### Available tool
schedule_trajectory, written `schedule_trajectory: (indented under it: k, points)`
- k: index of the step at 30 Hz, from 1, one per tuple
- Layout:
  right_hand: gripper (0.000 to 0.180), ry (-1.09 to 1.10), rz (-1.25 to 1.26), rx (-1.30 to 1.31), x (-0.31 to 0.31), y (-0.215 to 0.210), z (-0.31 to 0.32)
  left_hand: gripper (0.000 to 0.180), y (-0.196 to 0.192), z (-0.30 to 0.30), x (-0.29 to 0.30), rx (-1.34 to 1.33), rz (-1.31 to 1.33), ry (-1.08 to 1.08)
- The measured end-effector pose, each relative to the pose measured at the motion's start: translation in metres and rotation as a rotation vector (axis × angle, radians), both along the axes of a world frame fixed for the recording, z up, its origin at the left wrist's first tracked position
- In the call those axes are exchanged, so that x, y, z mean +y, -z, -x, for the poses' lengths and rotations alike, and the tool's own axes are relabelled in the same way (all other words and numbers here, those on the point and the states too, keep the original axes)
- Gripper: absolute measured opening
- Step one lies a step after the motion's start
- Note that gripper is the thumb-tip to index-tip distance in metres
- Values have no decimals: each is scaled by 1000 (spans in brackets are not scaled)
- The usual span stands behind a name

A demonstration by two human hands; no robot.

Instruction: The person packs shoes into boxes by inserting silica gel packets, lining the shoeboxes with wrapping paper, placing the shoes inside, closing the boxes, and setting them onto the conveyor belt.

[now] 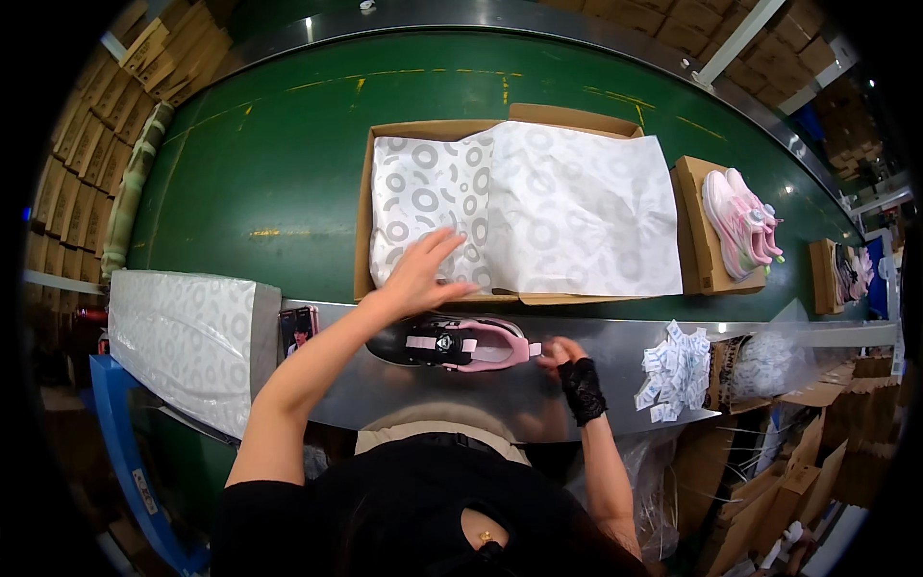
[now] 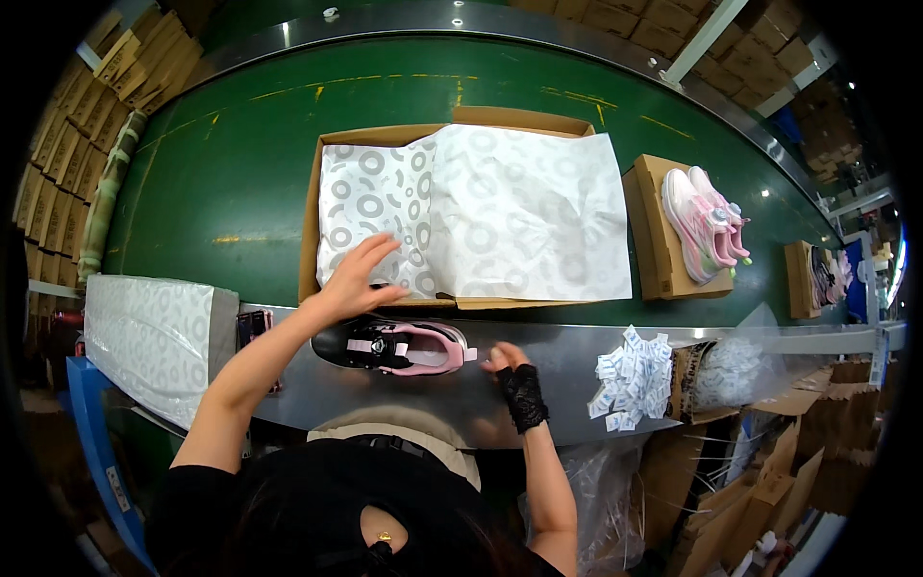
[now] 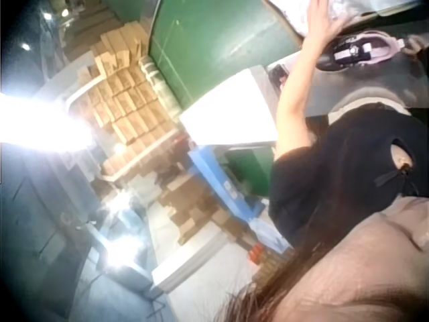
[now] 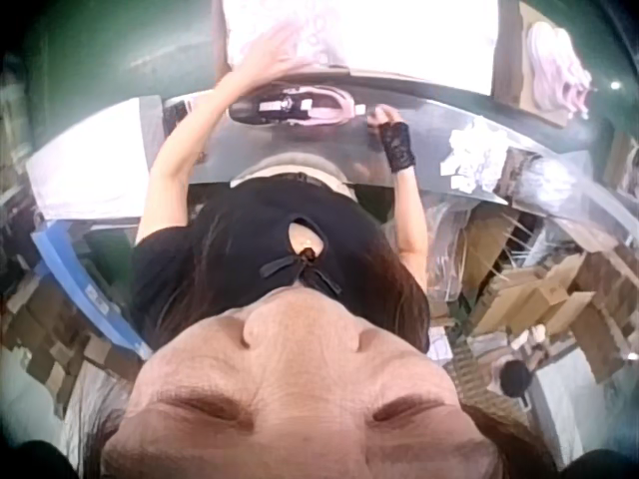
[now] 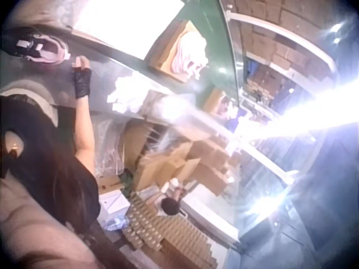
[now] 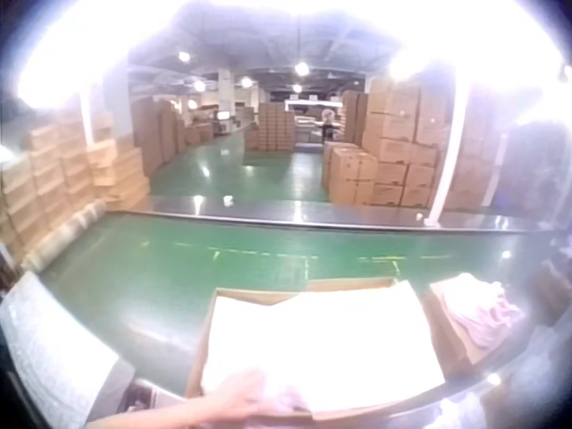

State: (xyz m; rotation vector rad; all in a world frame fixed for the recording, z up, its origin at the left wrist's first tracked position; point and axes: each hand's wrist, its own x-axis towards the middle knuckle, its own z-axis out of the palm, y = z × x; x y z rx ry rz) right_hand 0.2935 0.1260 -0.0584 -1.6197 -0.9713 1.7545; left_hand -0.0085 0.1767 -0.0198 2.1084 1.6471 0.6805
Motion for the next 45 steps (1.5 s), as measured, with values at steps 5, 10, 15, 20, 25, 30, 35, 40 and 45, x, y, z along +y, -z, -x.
schedule_trajectory:
  k: [5,10,15,20,25,30,35,40,45]
  points:
    - [38,-263,-21,214,1,5,35,78,-20,13,-88,-173,17,128]
    - [35,-431,-146,316,32,-66,78,73,-14,33,-109,-606,269,-174]
    - [38,-482,-325,532,36,-125,85,70,-67,36,-104,-1121,290,-331]
    - [34,-426,-330,437,34,-121,77,61,-84,36,-74,-1152,261,-342]
    - [29,-424,-193,263,26,-84,57,55,-59,32,2,-1432,304,-478]
    - [31,-321,-87,188,21,-38,40,64,28,18,79,-1616,530,-596]
    - [37,67,18,319,44,-22,45,65,63,-8,76,-1241,891,-561]
    - [35,359,-134,220,85,-29,65,44,-12,8,29,-1511,717,-375]
    - [55,-216,-1333,-697,87,-43,108,59,-21,82,-20,-1147,117,-812]
